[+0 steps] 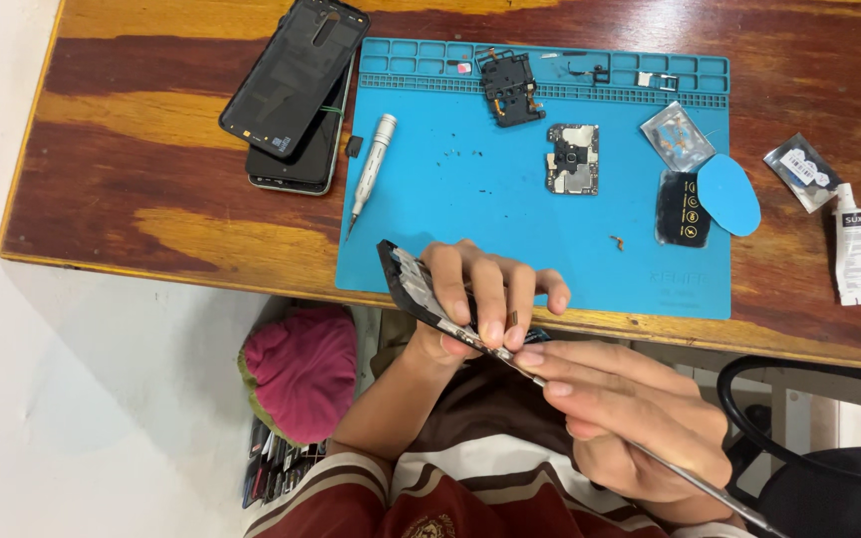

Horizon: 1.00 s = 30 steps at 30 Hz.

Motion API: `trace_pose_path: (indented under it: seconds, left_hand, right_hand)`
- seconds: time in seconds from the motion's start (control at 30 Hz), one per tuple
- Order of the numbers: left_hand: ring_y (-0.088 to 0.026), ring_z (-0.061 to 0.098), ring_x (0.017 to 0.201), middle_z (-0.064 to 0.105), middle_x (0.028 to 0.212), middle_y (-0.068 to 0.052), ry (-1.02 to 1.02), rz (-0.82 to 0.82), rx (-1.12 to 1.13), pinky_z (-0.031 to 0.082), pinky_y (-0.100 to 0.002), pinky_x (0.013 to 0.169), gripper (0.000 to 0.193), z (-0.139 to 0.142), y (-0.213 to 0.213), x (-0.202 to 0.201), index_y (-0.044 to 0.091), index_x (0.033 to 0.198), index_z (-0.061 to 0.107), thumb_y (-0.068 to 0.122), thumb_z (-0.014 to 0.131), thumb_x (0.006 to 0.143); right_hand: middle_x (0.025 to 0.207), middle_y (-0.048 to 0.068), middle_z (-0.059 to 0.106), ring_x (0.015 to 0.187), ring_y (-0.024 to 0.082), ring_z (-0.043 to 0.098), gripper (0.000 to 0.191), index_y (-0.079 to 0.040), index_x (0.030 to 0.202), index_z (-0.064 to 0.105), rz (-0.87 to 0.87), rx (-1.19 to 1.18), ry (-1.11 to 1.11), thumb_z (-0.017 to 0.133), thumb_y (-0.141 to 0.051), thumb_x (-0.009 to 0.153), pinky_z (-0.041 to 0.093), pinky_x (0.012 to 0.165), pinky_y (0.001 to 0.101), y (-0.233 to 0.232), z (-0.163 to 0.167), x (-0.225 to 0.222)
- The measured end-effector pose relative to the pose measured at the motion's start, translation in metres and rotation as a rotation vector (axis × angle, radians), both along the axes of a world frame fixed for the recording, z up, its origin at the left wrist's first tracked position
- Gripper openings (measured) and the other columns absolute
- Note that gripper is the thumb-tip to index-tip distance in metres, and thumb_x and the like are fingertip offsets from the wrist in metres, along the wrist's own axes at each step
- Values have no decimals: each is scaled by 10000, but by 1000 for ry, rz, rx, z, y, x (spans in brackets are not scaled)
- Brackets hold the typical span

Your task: The person uses a metal spudger to pry and separate the phone's internal components from the chassis. They then peel off a protective film from a small component and place it on the workbench.

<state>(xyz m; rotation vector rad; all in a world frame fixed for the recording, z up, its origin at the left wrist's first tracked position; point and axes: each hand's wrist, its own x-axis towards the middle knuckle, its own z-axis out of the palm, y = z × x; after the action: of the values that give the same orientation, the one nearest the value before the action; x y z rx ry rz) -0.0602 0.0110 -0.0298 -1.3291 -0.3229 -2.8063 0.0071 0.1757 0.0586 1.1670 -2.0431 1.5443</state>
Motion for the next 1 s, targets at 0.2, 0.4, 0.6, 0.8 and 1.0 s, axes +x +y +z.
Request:
trace_pose_path:
  seconds: [0.2, 0.4, 0.6, 0.8, 1.0]
  left_hand:
    - [-192, 703, 871, 757, 924, -27, -60, -8, -53, 572, -457, 876, 163, -3, 0, 5, 179, 1025, 702, 204, 815, 909]
    - [-213, 687, 877, 748, 950, -52, -150, 60, -14, 589, -398, 736, 180, -7, 7, 10, 143, 1032, 682, 148, 814, 909]
    - [-207, 686, 895, 744, 973, -50, -159, 68, 7, 586, -402, 766, 179, -7, 9, 17, 136, 1031, 660, 148, 800, 921]
    - [-203, 681, 909, 745, 977, -42, -178, 76, 12, 581, -401, 787, 166, -9, 9, 19, 145, 1040, 671, 160, 793, 929]
    - [-195, 687, 906, 750, 975, -31, -183, 84, 18, 582, -391, 781, 160, -8, 10, 20, 148, 1042, 673, 159, 791, 935]
  right_hand:
    - [1027, 286, 723, 996, 341, 781, 208, 63, 1045, 657, -20, 15, -186, 576, 84, 854, 674, 827, 391, 5, 14, -1]
    - [1008, 233, 755, 1005, 348, 785, 216, 66, 1033, 678, -288, 185, 120, 731, 109, 828, 615, 819, 392, -15, 22, 7]
    - [948, 289, 719, 972, 400, 756, 194, 92, 958, 636, -261, 162, 244, 750, 46, 808, 608, 790, 422, -19, 13, 15]
    - [975, 312, 718, 994, 413, 763, 168, 119, 992, 629, -195, 174, 392, 736, 70, 871, 612, 805, 431, -19, 12, 4]
    - [991, 326, 710, 998, 435, 754, 164, 127, 1001, 631, -132, 244, 424, 730, 50, 895, 608, 809, 430, -8, 10, 3]
